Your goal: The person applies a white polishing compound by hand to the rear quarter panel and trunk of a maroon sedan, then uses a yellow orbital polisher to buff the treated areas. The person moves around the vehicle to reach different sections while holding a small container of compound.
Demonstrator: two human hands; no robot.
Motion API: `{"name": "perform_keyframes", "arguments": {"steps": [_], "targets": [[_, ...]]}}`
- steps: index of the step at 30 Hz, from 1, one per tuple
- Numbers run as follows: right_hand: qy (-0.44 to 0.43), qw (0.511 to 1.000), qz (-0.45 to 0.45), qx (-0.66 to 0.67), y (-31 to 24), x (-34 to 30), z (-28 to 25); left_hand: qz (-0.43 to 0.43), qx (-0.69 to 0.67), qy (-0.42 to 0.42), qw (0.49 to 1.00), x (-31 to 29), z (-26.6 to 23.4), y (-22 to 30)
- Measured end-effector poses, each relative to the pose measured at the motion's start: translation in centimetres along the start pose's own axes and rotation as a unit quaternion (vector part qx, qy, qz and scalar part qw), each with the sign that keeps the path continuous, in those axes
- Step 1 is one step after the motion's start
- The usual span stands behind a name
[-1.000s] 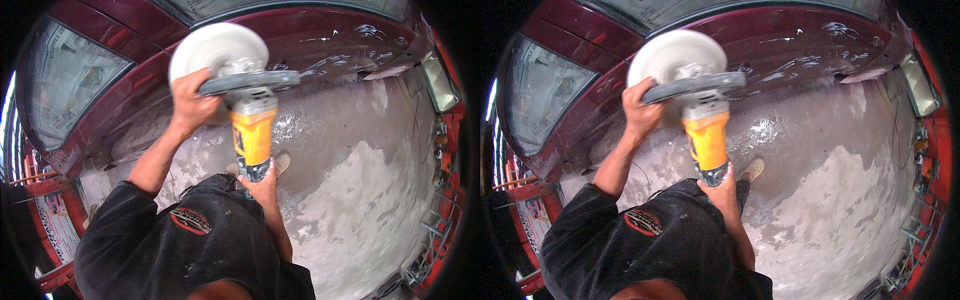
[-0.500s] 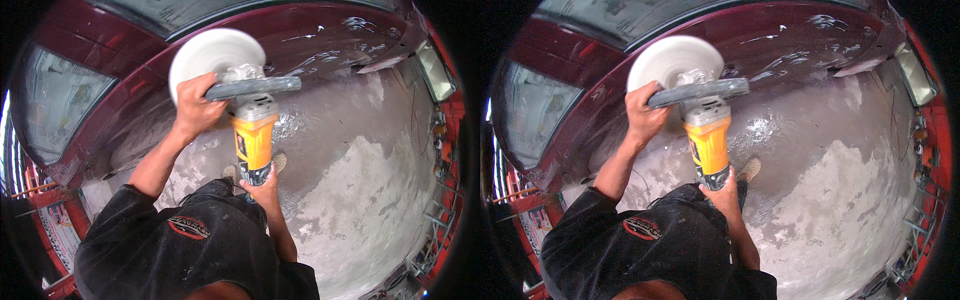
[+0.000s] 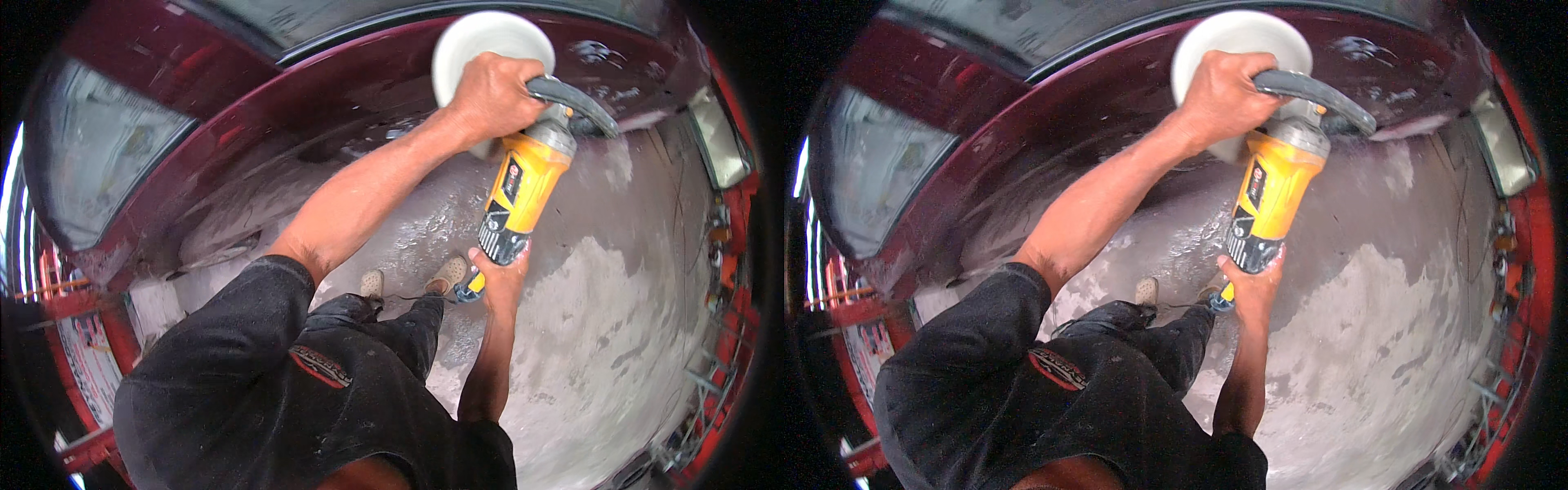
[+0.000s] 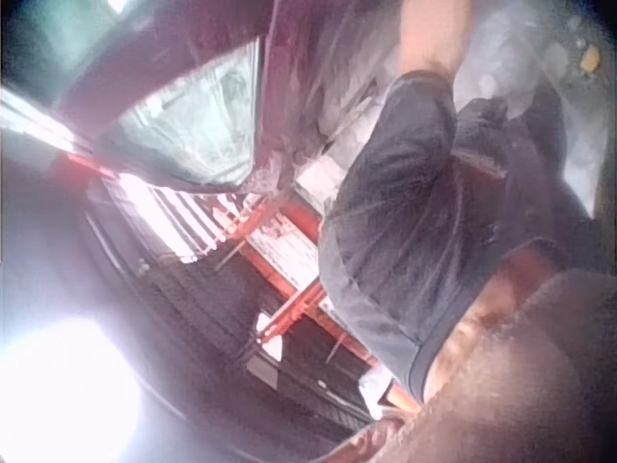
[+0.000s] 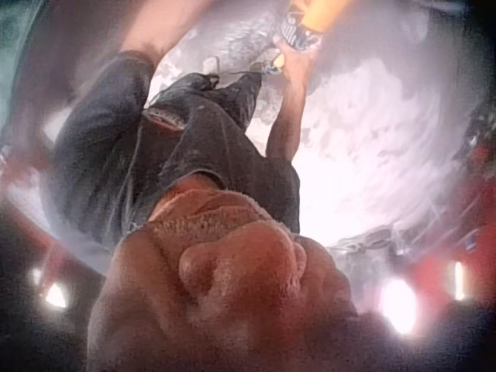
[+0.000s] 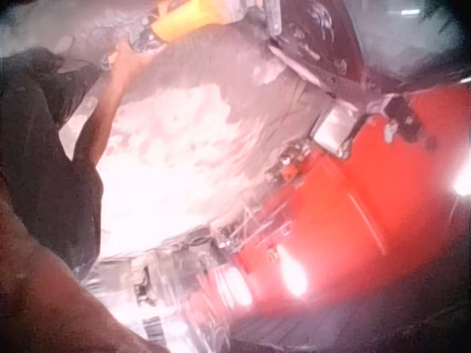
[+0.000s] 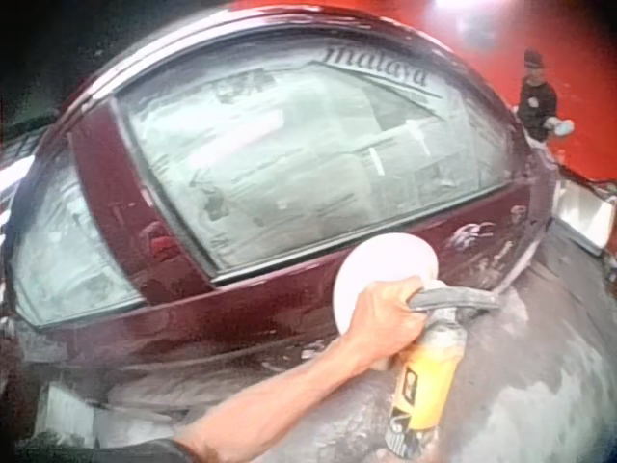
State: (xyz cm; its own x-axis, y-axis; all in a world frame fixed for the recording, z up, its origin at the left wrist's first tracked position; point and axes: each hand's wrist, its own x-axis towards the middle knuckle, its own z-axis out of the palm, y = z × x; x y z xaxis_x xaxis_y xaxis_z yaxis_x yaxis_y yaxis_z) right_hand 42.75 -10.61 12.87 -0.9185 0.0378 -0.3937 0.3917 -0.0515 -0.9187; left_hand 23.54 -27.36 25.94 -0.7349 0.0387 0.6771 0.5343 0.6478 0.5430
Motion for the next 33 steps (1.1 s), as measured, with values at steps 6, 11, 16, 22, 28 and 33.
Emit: {"name": "perform_keyframes", "arguments": {"steps": [6,11,16,22,28,33], "targets": [[-0.049,0.997,0.003,-0.059,0.5,-3.3,1.4,-0.011,0.027,-0.022,0.999,-3.1,-5.5,0.2],[-0.119,0.991,0.006,-0.060,1.4,-8.1,5.2,-0.023,0.027,-0.009,0.999,-7.0,-14.3,1.6],[-0.146,0.983,0.003,-0.110,2.5,-12.8,9.8,-0.037,0.096,0.023,0.994,-12.1,-22.8,2.2],[-0.252,0.957,-0.046,-0.138,3.0,-15.4,13.9,-0.056,0.189,0.102,0.975,-18.4,-31.5,3.0],[-0.317,0.926,-0.141,-0.147,5.9,-16.1,16.7,-0.126,0.230,0.114,0.958,-24.1,-37.0,5.2],[-0.338,0.923,-0.126,-0.132,8.1,-15.9,16.1,-0.153,0.228,0.065,0.959,-25.5,-36.6,6.1]]}}
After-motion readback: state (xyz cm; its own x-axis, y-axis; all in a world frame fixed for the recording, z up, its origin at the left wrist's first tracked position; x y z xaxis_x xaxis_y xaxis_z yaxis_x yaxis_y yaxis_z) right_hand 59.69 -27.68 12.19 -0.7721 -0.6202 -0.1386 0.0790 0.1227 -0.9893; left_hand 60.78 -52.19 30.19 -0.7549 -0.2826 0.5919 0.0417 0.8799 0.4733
